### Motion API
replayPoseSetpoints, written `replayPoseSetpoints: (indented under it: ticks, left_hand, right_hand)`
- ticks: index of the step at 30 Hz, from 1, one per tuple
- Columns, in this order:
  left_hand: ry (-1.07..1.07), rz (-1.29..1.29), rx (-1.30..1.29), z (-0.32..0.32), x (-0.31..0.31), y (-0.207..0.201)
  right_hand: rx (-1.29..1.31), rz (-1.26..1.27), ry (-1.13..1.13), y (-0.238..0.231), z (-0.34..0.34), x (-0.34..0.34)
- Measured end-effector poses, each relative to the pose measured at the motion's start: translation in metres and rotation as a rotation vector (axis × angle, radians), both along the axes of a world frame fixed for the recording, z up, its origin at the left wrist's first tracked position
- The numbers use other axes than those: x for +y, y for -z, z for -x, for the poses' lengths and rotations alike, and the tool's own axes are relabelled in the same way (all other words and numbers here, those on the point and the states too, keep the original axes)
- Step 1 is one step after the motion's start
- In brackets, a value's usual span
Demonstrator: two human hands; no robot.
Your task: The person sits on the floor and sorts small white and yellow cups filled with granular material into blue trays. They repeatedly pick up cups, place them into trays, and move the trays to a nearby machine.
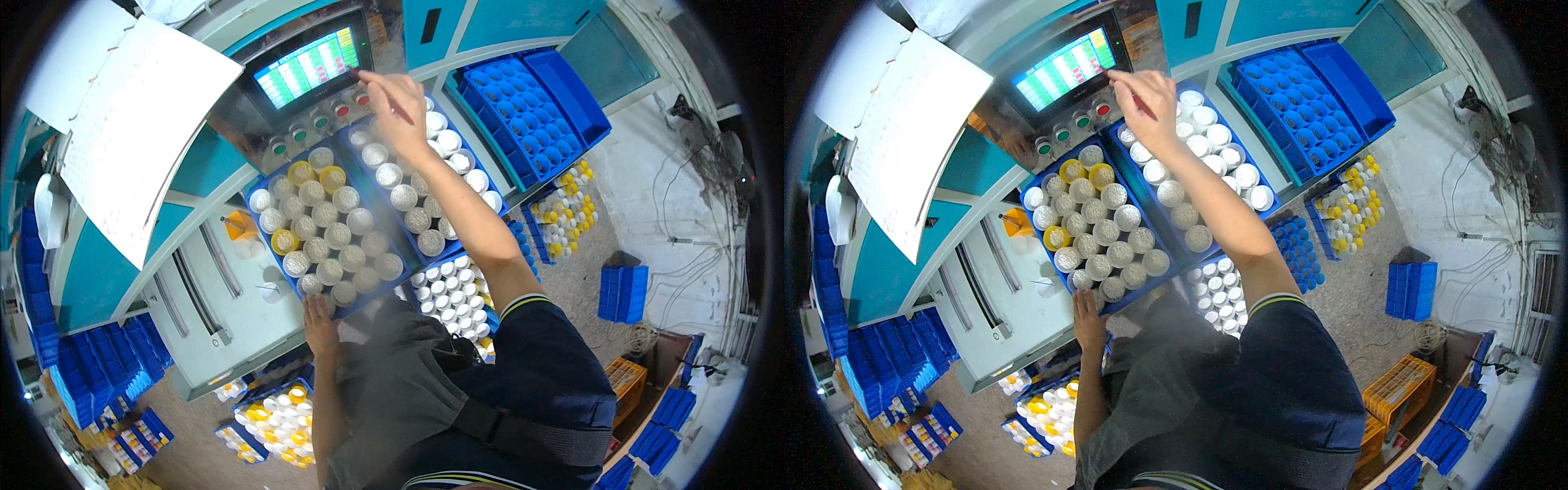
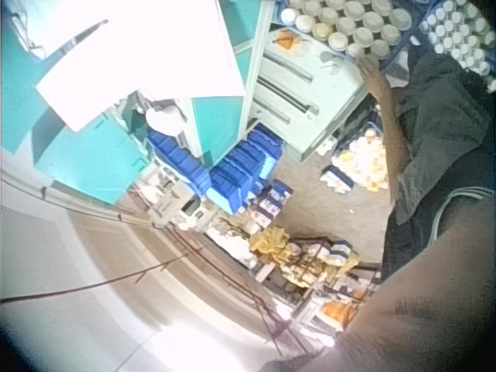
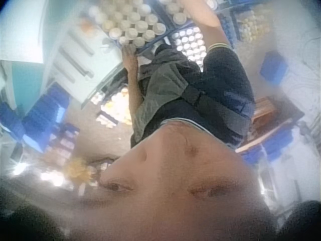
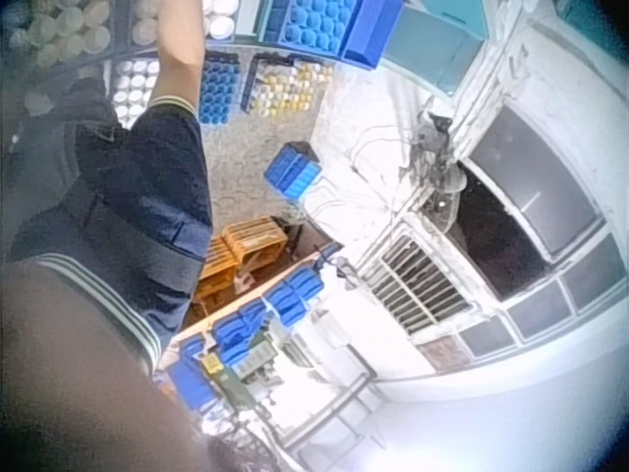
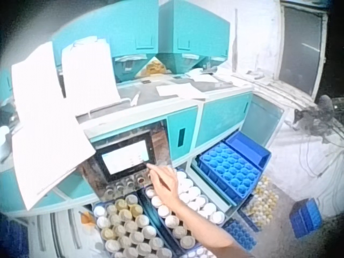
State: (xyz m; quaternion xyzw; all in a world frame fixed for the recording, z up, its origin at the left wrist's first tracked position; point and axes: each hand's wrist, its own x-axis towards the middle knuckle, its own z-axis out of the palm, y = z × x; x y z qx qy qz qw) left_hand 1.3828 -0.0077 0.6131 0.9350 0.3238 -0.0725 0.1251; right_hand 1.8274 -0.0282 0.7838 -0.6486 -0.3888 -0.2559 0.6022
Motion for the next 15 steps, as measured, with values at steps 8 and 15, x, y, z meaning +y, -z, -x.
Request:
replayPoseSetpoints:
  ticks: [8,15]
  left_hand:
    - [0.007,-0.035,-0.040,0.002,-0.001,0.003]
    - [0.027,-0.042,-0.015,0.003,-0.001,0.001]
  right_hand:
    - [-0.102,0.018,0.092,-0.027,-0.021,0.000]
    - [0.245,-0.060,0.014,-0.039,0.003,-0.035]
